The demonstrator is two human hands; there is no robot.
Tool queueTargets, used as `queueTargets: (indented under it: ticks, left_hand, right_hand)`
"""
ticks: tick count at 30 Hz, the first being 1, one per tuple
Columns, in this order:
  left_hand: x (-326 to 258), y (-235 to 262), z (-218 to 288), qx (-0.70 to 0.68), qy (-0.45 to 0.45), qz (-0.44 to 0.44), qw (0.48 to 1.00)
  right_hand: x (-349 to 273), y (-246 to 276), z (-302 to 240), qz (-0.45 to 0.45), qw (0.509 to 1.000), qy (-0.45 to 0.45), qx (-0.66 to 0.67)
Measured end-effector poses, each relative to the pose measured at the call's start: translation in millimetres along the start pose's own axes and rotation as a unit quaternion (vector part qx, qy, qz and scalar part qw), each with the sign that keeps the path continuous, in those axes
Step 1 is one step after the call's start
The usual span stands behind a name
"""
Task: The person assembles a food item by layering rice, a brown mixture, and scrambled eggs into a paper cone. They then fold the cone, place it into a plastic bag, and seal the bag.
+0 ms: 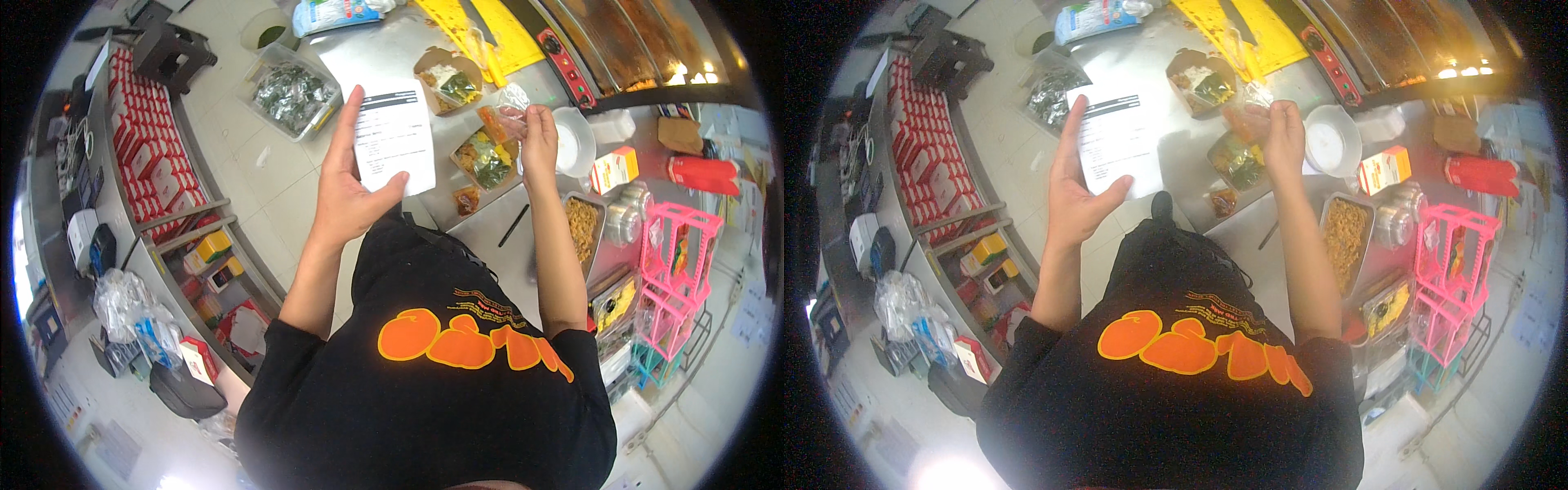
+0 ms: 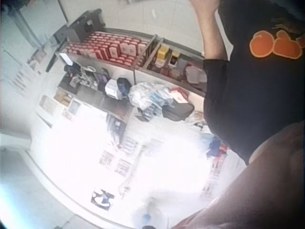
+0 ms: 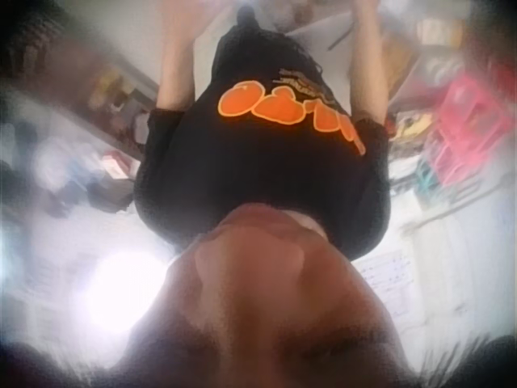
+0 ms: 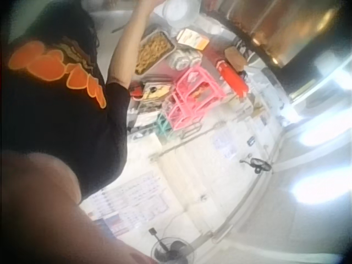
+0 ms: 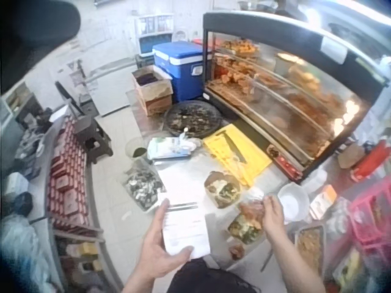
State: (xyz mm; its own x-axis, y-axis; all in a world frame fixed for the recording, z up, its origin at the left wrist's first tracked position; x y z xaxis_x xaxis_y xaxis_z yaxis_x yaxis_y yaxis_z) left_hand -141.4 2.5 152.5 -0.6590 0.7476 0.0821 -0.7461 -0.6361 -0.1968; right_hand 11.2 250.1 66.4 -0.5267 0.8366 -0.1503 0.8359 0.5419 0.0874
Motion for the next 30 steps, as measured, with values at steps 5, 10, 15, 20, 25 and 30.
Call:
queueTargets:
  ticks: [5,10,15,20,25,30]
  left_hand:
    - [-1,2,3,0.028,-0.022,0.018,0.999]
    - [0,2,0,0.036,-0.040,0.013,0.998]
    - [-1,4,-8,0.051,-0.022,0.023,0.998]
    - [3,6,-22,0.070,-0.009,0.010,0.997]
    - [10,1,-48,0.123,0.020,-0.015,0.992]
    - [15,0,-119,0.246,0.004,-0.049,0.968]
  right_hand:
    - [35,-33,1,-0.019,0.997,-0.056,0.043]
    - [75,-29,26,0.036,0.998,-0.040,-0.035]
    - [5,19,26,0.162,0.946,0.136,-0.244]
    - [-100,62,95,0.178,0.944,-0.032,-0.275]
    - [-119,33,175,0.019,0.899,0.011,-0.436]
    - [-115,26,205,0.033,0.911,-0.005,-0.410]
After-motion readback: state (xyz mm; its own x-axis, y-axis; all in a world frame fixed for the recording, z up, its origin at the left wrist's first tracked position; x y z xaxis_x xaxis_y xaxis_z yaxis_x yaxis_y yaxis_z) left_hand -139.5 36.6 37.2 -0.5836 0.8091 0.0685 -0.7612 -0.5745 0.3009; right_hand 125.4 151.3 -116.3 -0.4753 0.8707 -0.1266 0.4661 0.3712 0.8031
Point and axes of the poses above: each hand's wrist, its own x-axis towards the middle knuckle, its own y-axis out of the back of the hand, z = x × y, the point moved 3 cm from there along x, towards the middle knuckle
